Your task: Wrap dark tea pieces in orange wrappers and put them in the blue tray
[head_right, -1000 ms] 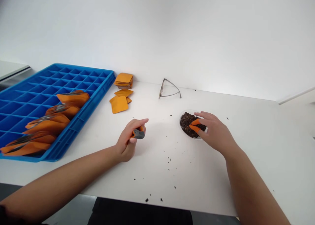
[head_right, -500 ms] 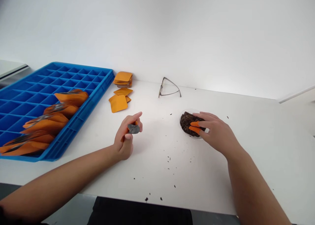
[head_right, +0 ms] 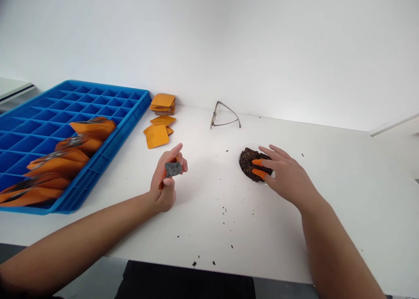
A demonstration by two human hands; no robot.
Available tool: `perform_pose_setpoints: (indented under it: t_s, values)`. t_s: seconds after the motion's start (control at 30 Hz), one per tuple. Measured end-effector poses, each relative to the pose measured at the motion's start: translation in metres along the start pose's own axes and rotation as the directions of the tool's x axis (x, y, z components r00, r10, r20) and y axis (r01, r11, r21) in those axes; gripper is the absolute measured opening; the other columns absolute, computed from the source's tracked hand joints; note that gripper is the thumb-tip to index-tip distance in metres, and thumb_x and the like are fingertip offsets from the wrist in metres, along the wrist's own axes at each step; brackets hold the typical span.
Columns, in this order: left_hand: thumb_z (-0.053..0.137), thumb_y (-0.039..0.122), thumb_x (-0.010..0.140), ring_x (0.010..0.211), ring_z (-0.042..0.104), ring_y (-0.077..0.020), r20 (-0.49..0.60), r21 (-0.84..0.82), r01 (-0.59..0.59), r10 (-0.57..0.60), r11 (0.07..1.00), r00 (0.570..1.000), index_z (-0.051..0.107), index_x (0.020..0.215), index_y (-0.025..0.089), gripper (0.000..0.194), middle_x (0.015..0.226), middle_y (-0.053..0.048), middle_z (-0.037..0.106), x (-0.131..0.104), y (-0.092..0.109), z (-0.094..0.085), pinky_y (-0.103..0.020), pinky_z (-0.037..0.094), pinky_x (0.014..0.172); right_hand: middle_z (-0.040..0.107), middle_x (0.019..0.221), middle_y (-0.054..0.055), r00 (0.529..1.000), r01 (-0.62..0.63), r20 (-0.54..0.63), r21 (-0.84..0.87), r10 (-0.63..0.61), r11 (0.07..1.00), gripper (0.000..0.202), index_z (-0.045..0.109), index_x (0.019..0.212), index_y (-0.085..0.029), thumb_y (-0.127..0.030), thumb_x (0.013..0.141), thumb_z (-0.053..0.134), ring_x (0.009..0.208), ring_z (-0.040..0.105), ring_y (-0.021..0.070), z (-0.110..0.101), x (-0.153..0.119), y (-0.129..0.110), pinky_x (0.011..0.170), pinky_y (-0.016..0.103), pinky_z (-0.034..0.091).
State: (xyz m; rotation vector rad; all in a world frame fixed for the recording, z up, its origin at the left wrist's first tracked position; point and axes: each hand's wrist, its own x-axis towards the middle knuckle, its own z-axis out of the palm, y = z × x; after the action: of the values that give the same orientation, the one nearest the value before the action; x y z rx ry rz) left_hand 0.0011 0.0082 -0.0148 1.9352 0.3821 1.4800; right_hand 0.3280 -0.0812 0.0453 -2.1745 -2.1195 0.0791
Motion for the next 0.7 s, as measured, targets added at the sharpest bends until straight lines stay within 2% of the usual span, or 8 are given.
perform_pose_setpoints:
  t_s: [0.13,0.23,0.53,0.7]
  values:
    - [0.034,0.064,0.104,0.089,0.054,-0.0202,0.000,0.013,-0.006,0.006,1.000,1.000,0.036,0.160,0.022,0.070,0.101,-0.007,0.052,0.000,-0.001,0.000,-0.042,0.049,0.083,0.055,0.152,-0.012,1.000,-0.010,-0.010,0.046,0.010,0.999,0.032,0.077,0.108,-0.040,-0.043,0.093,0.050,0.147,0.048,0.0341,0.000,-0.002,0.003,0.101,0.058,0.059]
    - [0.036,0.064,0.104,0.089,0.053,-0.0201,0.001,0.012,-0.001,0.001,1.000,1.000,0.036,0.160,0.021,0.070,0.102,-0.007,0.052,0.000,-0.001,0.000,-0.042,0.048,0.084,0.057,0.149,-0.015,0.999,0.027,-0.028,0.064,-0.025,0.998,0.032,0.078,0.103,-0.042,-0.036,0.091,0.049,0.145,0.050,0.0319,-0.002,-0.002,0.004,0.102,0.057,0.058]
    - [0.036,0.065,0.103,0.091,0.053,-0.0206,0.002,0.014,0.005,-0.005,1.000,1.000,0.035,0.161,0.022,0.072,0.104,-0.008,0.053,0.000,0.000,0.000,-0.042,0.048,0.083,0.057,0.151,-0.010,0.993,0.082,-0.090,0.110,-0.072,0.991,0.030,0.079,0.097,-0.035,-0.032,0.089,0.050,0.134,0.059,0.0324,-0.011,-0.004,-0.007,0.093,0.050,0.061]
    - [0.035,0.067,0.103,0.092,0.053,-0.0210,0.011,0.021,0.021,-0.022,1.000,1.000,0.033,0.161,0.023,0.073,0.104,-0.008,0.052,0.001,0.001,-0.001,-0.041,0.047,0.081,0.060,0.149,-0.005,0.997,0.064,-0.063,0.177,-0.054,0.982,0.029,0.074,0.107,-0.034,-0.034,0.088,0.052,0.136,0.058,0.0318,-0.008,-0.005,0.002,0.102,0.053,0.057]
